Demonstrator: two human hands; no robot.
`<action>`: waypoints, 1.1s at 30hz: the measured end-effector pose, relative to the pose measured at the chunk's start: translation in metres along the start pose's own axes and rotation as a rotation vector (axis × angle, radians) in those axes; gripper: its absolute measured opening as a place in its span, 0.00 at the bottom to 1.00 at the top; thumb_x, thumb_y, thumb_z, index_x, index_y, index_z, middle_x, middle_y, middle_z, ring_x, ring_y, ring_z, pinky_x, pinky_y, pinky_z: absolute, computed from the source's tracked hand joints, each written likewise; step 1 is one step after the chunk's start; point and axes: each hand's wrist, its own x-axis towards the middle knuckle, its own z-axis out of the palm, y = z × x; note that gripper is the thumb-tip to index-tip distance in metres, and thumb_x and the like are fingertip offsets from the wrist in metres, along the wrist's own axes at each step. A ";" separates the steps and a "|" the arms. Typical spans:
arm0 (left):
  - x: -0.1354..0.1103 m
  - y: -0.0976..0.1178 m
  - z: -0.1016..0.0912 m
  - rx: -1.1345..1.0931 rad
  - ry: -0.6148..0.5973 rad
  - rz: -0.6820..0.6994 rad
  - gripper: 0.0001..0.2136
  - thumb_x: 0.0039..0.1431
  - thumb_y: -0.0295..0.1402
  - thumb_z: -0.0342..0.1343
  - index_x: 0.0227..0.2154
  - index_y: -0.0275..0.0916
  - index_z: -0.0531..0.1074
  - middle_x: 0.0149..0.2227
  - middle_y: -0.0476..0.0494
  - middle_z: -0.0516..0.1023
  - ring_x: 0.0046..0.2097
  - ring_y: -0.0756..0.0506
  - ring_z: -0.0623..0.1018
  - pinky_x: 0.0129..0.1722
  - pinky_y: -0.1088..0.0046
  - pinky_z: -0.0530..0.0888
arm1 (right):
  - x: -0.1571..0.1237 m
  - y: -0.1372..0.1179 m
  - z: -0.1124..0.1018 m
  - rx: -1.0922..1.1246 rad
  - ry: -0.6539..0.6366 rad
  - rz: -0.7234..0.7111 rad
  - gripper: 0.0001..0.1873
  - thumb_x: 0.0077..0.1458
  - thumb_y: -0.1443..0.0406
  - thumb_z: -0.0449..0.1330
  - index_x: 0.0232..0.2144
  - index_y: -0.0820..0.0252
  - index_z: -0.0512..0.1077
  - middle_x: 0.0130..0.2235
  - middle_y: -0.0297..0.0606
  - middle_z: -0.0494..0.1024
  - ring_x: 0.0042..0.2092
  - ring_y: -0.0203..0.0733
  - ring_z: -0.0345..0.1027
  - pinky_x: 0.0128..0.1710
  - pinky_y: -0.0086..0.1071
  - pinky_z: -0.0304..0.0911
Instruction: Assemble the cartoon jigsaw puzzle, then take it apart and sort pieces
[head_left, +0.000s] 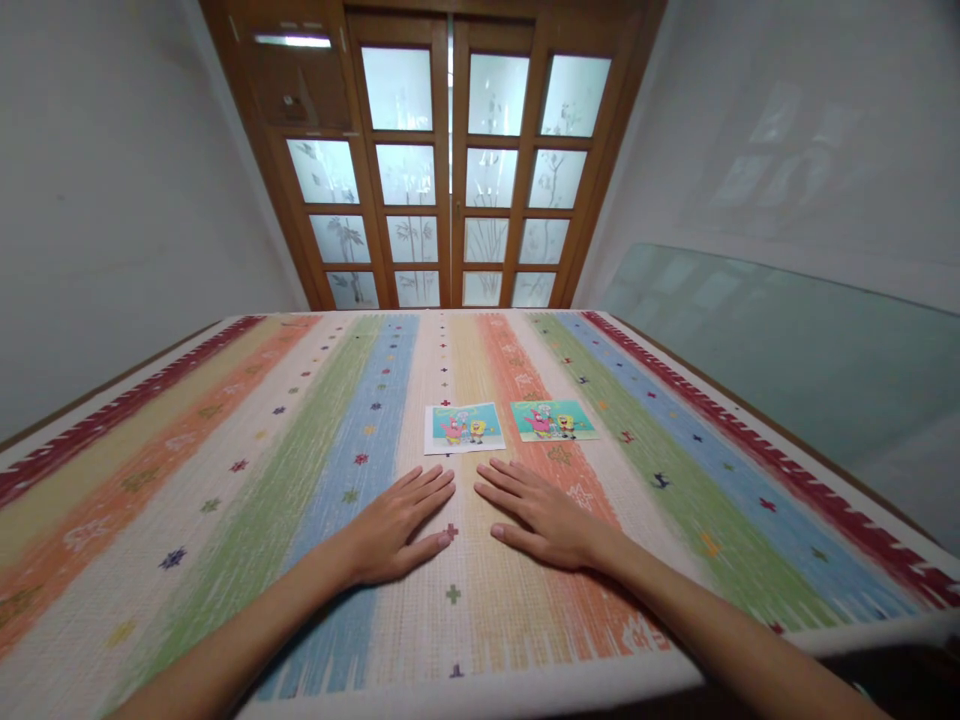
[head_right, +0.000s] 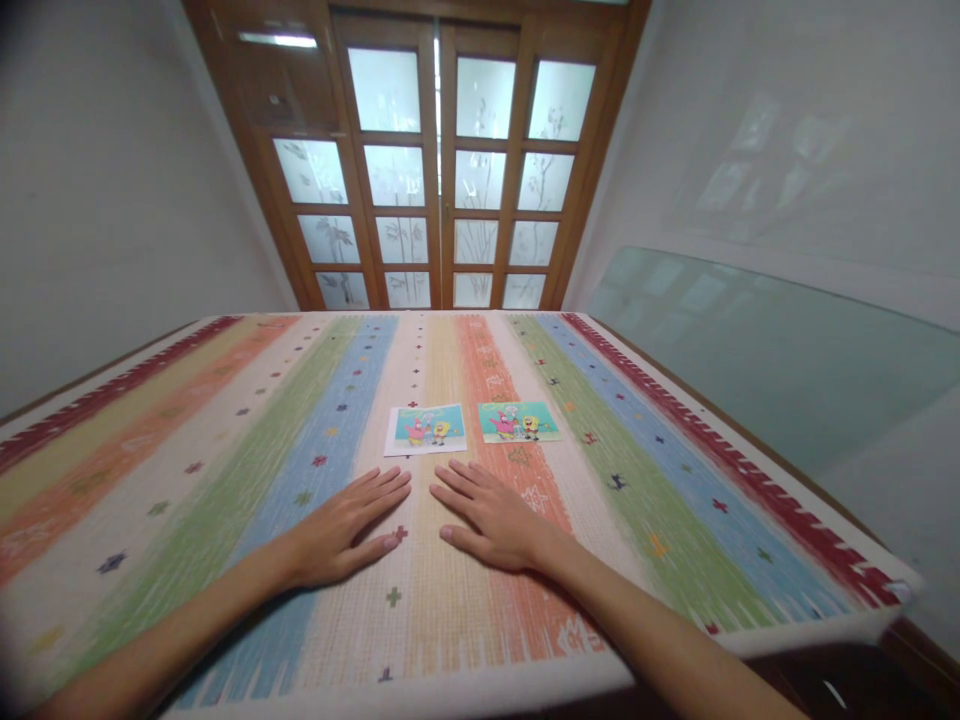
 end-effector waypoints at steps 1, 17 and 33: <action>-0.001 -0.001 0.000 -0.004 0.004 0.002 0.30 0.74 0.48 0.46 0.72 0.44 0.50 0.72 0.39 0.55 0.72 0.39 0.56 0.72 0.50 0.54 | 0.000 0.000 0.000 0.002 -0.007 0.005 0.33 0.71 0.50 0.51 0.71 0.54 0.55 0.73 0.44 0.52 0.74 0.51 0.41 0.73 0.53 0.41; -0.001 -0.006 0.004 0.000 0.025 0.003 0.29 0.74 0.46 0.48 0.72 0.45 0.52 0.72 0.41 0.56 0.72 0.38 0.58 0.71 0.50 0.56 | -0.001 -0.002 -0.002 0.019 -0.023 0.010 0.33 0.71 0.50 0.50 0.72 0.53 0.54 0.73 0.43 0.50 0.74 0.49 0.39 0.73 0.51 0.38; 0.001 -0.004 0.001 -0.006 0.014 -0.004 0.28 0.74 0.46 0.47 0.71 0.43 0.54 0.71 0.40 0.56 0.72 0.39 0.57 0.71 0.50 0.56 | 0.001 -0.005 -0.005 0.013 -0.055 0.025 0.33 0.71 0.49 0.49 0.71 0.57 0.55 0.73 0.46 0.50 0.75 0.50 0.38 0.73 0.53 0.38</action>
